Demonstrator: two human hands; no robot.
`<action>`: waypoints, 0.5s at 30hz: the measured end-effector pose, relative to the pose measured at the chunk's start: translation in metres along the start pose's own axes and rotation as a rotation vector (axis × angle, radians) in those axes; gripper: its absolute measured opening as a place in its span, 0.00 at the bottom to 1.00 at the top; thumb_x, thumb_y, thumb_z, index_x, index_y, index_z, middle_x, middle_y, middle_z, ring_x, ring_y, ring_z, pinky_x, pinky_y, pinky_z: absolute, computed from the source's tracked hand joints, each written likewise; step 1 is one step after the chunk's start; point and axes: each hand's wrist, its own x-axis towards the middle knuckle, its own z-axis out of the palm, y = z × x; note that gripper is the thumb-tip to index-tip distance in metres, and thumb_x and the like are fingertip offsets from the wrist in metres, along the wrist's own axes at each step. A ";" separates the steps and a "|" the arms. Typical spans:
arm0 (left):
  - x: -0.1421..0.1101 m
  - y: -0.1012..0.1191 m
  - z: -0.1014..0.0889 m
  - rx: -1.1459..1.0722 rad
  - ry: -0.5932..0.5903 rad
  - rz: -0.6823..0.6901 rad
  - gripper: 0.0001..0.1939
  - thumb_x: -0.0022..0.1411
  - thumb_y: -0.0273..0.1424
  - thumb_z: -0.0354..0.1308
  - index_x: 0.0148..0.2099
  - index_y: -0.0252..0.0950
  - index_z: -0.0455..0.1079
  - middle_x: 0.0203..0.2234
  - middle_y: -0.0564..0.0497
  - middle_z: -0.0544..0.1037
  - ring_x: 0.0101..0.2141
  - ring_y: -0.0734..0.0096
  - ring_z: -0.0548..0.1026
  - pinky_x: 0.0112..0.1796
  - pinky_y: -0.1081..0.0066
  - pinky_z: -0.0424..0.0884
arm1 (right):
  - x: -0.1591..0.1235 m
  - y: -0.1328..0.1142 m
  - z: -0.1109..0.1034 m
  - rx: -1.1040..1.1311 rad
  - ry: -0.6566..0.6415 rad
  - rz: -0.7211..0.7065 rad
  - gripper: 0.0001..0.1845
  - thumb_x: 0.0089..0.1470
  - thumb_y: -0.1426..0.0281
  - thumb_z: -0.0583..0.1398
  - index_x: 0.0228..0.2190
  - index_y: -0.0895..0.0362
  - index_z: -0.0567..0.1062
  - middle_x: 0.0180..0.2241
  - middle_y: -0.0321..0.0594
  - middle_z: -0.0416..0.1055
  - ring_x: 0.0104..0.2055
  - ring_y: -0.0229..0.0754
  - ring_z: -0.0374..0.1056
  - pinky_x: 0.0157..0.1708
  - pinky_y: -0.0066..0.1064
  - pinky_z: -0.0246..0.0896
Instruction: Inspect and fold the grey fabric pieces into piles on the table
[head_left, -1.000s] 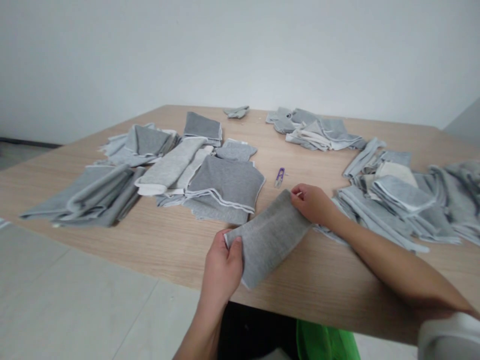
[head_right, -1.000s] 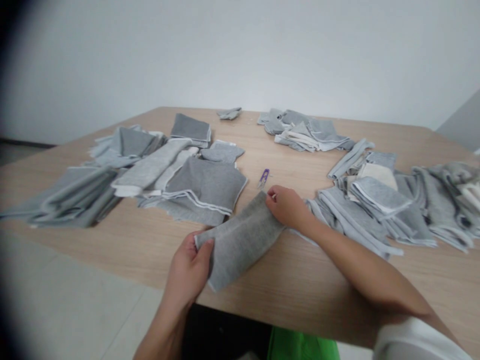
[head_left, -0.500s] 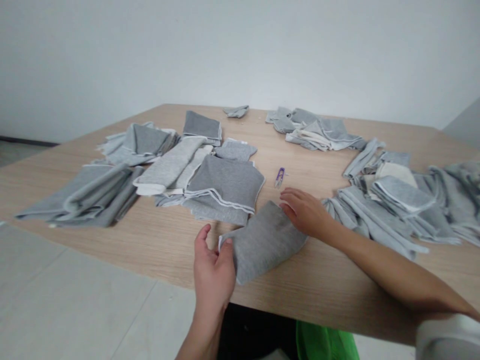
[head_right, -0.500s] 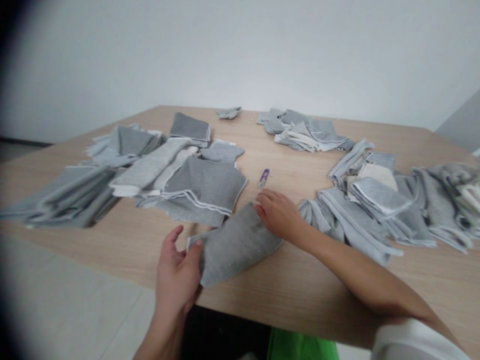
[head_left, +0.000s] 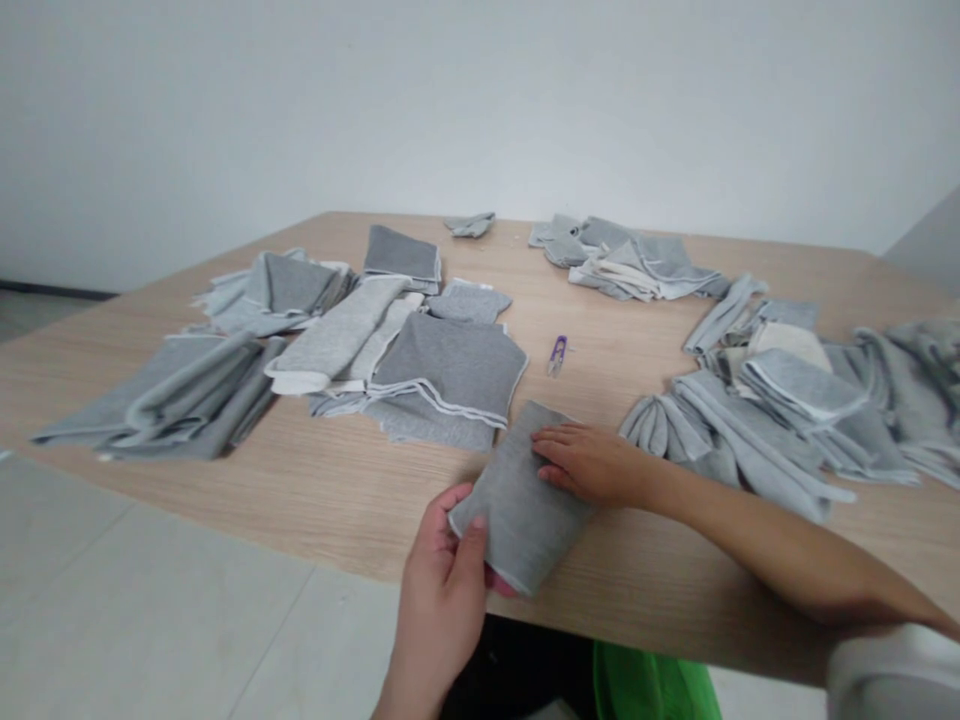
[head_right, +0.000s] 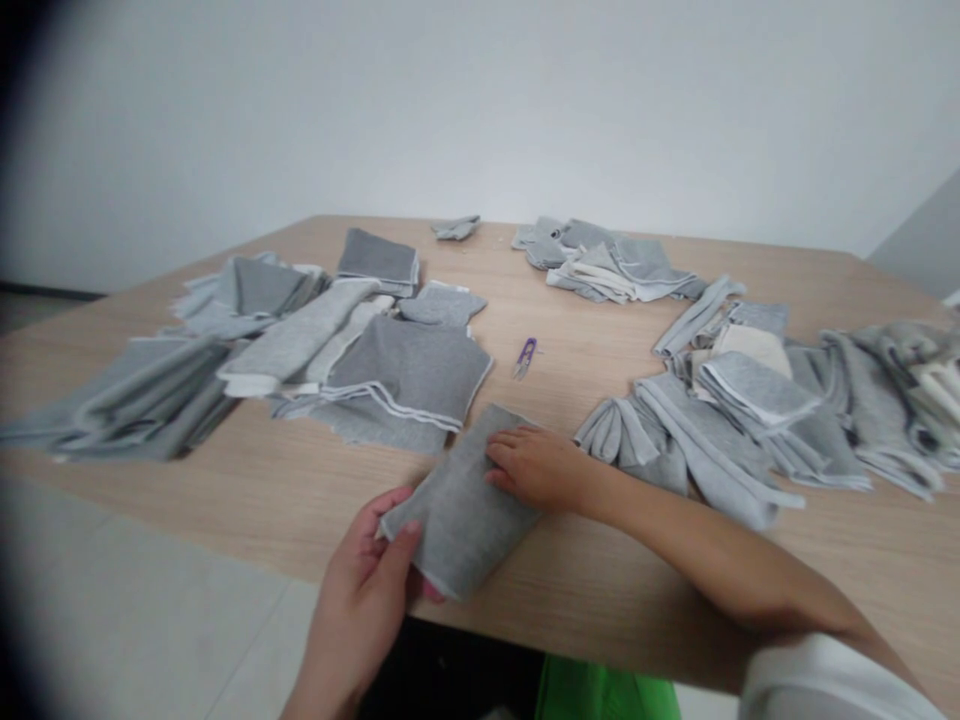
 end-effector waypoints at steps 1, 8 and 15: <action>-0.005 -0.001 0.002 -0.004 -0.026 -0.028 0.26 0.62 0.44 0.57 0.58 0.38 0.59 0.22 0.56 0.75 0.17 0.71 0.72 0.19 0.73 0.68 | 0.000 0.000 0.001 0.000 0.005 0.001 0.17 0.65 0.66 0.53 0.48 0.63 0.74 0.54 0.57 0.71 0.56 0.51 0.69 0.57 0.47 0.62; -0.039 0.002 0.015 -0.025 0.006 -0.089 0.39 0.63 0.43 0.56 0.69 0.38 0.45 0.19 0.57 0.75 0.16 0.68 0.73 0.20 0.71 0.71 | -0.001 -0.006 0.000 0.019 -0.038 -0.040 0.22 0.66 0.64 0.50 0.53 0.66 0.71 0.58 0.57 0.67 0.61 0.52 0.63 0.61 0.47 0.57; -0.056 -0.009 0.010 0.171 -0.204 -0.072 0.21 0.62 0.45 0.54 0.50 0.35 0.70 0.21 0.50 0.79 0.23 0.69 0.76 0.26 0.74 0.69 | 0.000 -0.013 0.008 0.300 -0.044 -0.091 0.21 0.66 0.63 0.51 0.54 0.59 0.71 0.60 0.51 0.66 0.65 0.48 0.58 0.65 0.50 0.49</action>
